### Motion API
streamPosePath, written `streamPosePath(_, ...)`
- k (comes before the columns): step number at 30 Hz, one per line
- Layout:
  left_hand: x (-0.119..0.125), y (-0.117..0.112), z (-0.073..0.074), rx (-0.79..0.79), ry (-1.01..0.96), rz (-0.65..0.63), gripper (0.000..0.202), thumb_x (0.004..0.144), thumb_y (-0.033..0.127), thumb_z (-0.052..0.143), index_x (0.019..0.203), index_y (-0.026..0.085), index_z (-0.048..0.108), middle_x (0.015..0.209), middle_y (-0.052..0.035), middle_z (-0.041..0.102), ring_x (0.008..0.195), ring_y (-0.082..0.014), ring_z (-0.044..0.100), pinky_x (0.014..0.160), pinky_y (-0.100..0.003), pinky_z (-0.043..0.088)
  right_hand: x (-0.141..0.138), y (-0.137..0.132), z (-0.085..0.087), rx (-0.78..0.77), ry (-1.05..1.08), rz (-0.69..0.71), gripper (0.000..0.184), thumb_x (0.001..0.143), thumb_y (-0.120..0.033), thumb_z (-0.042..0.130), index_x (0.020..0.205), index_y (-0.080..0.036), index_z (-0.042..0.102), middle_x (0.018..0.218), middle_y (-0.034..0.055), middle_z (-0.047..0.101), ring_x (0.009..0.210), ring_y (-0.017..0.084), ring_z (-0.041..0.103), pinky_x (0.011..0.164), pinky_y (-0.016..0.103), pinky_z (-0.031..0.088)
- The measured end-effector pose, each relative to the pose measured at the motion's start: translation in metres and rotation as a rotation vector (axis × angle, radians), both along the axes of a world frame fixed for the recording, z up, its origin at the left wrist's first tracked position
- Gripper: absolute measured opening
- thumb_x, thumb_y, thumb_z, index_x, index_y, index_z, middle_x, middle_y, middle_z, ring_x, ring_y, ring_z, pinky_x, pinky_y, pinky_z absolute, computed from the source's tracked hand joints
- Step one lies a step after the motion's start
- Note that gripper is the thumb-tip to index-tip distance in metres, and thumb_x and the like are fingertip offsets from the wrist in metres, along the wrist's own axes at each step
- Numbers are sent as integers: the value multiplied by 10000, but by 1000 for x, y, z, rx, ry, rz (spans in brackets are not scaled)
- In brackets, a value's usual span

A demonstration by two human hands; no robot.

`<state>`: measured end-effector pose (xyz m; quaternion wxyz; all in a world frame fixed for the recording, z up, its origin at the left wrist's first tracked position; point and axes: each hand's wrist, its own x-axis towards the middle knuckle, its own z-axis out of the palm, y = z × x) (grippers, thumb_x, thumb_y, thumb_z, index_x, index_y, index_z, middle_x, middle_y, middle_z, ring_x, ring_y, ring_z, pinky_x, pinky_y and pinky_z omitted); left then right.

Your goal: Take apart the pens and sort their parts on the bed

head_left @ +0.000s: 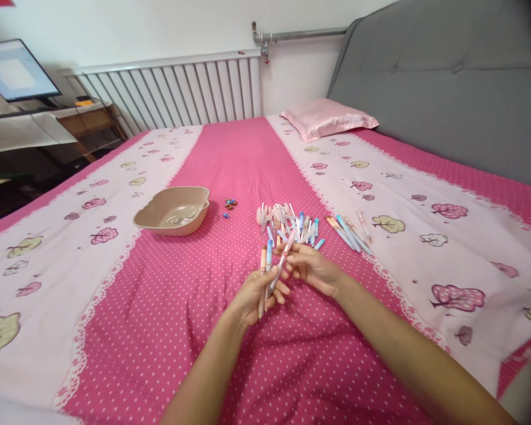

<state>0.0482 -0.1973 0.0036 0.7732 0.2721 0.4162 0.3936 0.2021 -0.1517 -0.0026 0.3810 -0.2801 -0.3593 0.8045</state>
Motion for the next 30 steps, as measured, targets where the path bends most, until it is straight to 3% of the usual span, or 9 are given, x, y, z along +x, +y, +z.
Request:
streamPosePath(5,1,1,-9,25,39,-33,232,853,264,507,826,62,616,572,-79,659,383,-87,577,269,-108,267,-9,-4,-9,-9,-95,-58,277,644,-357,732,705,-149,559,525,-40,537,480,66,505,464,179,376)
streamPosePath(9,0,1,-9,-3,66,-35,226,855,252,502,806,62,614,574,-79,661,382,-82,575,270,-106,269,-5,6,-12,-22,-176,-262,258,565,-272,786,673,-144,589,574,-34,566,486,53,488,482,177,387)
streamPosePath(13,1,0,-5,-20,87,-33,236,869,231,474,797,54,612,564,-82,659,372,-78,566,270,-107,274,10,21,-10,-70,-124,-438,118,645,-175,676,728,-175,591,675,-23,605,605,71,545,543,172,427)
streamPosePath(16,1,1,-2,-24,100,-5,240,879,215,454,794,53,608,557,-83,657,369,-75,562,272,-107,281,15,23,-8,-109,-96,-384,45,667,-153,564,674,-183,532,606,-41,553,554,67,525,521,174,422)
streamPosePath(19,1,1,-1,-21,101,7,229,875,219,466,793,61,609,558,-76,657,376,-74,566,273,-104,279,9,14,-6,-163,-105,-225,29,673,-191,538,670,-172,516,490,-70,426,375,48,350,374,175,304)
streamPosePath(22,0,1,-3,-13,98,11,220,870,232,477,799,71,609,558,-69,656,381,-78,572,272,-104,278,-3,2,-6,-142,-131,-68,170,707,-301,606,683,-167,503,471,-93,356,343,26,217,328,157,172)
streamPosePath(24,0,0,-4,-7,100,8,215,865,241,487,805,74,609,565,-69,659,383,-79,574,272,-105,279,-8,-2,-5,-72,-146,-38,265,694,-361,662,672,-173,476,471,-106,317,354,16,184,330,146,134)
streamPosePath(26,-1,0,-6,-2,103,-14,215,856,251,504,806,72,610,574,-72,662,385,-77,574,273,-106,277,-7,1,-5,-27,-164,-102,310,669,-388,695,676,-181,464,479,-109,294,367,17,191,334,142,143)
streamPosePath(30,-1,0,-8,-9,119,-66,221,840,263,527,791,66,613,575,-81,663,380,-75,571,269,-109,257,21,22,-1,19,-326,-487,325,636,-398,713,662,-193,463,503,-83,341,383,30,248,336,157,199)
